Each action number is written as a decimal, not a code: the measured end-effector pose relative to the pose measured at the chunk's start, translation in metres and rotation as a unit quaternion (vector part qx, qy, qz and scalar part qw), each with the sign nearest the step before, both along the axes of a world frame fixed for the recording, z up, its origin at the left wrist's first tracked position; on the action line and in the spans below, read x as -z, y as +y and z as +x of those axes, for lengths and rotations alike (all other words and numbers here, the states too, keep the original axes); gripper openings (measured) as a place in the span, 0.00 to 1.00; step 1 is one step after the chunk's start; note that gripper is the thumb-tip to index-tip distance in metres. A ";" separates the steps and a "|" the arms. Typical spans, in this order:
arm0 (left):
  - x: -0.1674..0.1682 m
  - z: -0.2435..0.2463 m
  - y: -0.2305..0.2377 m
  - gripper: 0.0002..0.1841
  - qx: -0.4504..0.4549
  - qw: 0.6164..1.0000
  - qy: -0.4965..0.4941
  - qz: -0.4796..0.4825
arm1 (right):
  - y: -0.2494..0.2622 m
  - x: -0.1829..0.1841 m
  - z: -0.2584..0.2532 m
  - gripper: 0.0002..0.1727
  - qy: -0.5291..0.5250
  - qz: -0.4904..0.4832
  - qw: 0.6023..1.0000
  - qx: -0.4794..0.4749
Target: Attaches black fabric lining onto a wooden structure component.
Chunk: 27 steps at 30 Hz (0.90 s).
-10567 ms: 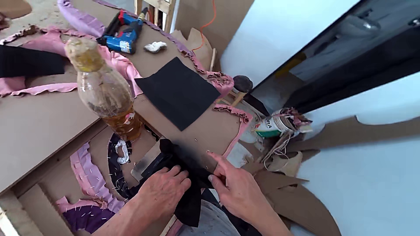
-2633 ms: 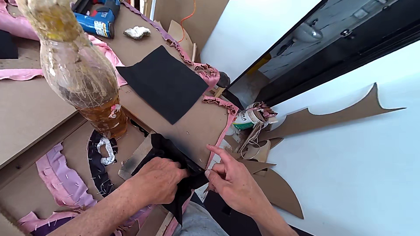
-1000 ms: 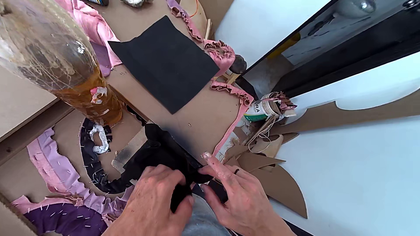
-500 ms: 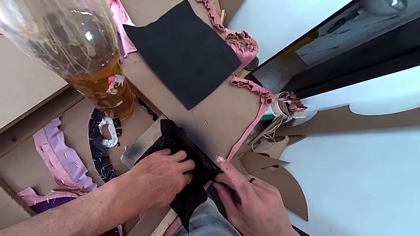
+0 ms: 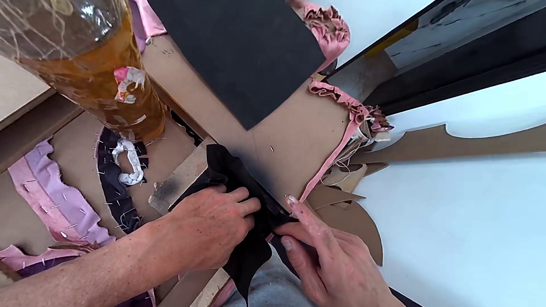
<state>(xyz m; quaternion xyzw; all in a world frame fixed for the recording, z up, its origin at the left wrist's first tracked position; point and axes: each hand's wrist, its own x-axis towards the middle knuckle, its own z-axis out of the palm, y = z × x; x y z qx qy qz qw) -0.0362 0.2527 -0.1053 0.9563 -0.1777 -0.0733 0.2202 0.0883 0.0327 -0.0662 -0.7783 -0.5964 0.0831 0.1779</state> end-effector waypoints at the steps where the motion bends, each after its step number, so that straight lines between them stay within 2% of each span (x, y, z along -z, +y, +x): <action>1: 0.001 -0.001 -0.001 0.10 -0.005 1.000 -0.007 -0.002 | 0.001 -0.002 0.001 0.25 0.009 -0.008 1.000 -0.002; 8: -0.003 -0.006 -0.012 0.08 -0.030 1.000 -0.008 0.003 | 0.003 -0.011 0.006 0.29 -0.037 -0.016 0.997 0.065; 16: 0.001 -0.014 -0.032 0.04 -0.101 0.994 -0.051 -0.006 | 0.002 -0.009 -0.001 0.28 -0.059 -0.023 0.996 0.057; 19: 0.002 -0.018 -0.032 0.06 -0.118 0.991 -0.061 -0.017 | 0.004 -0.011 0.000 0.28 -0.054 -0.022 0.997 0.057; 22: 0.003 -0.021 -0.035 0.08 -0.174 0.979 -0.069 -0.082 | 0.007 -0.014 0.000 0.26 -0.051 0.010 0.996 0.066; 25: -0.001 -0.023 -0.044 0.20 -0.276 0.946 -0.048 -0.162 | 0.014 -0.020 0.003 0.25 -0.071 0.049 0.993 0.078; 27: -0.007 -0.021 -0.055 0.25 -0.339 0.924 -0.024 -0.177 | 0.023 -0.025 0.008 0.27 -0.090 0.033 0.994 0.049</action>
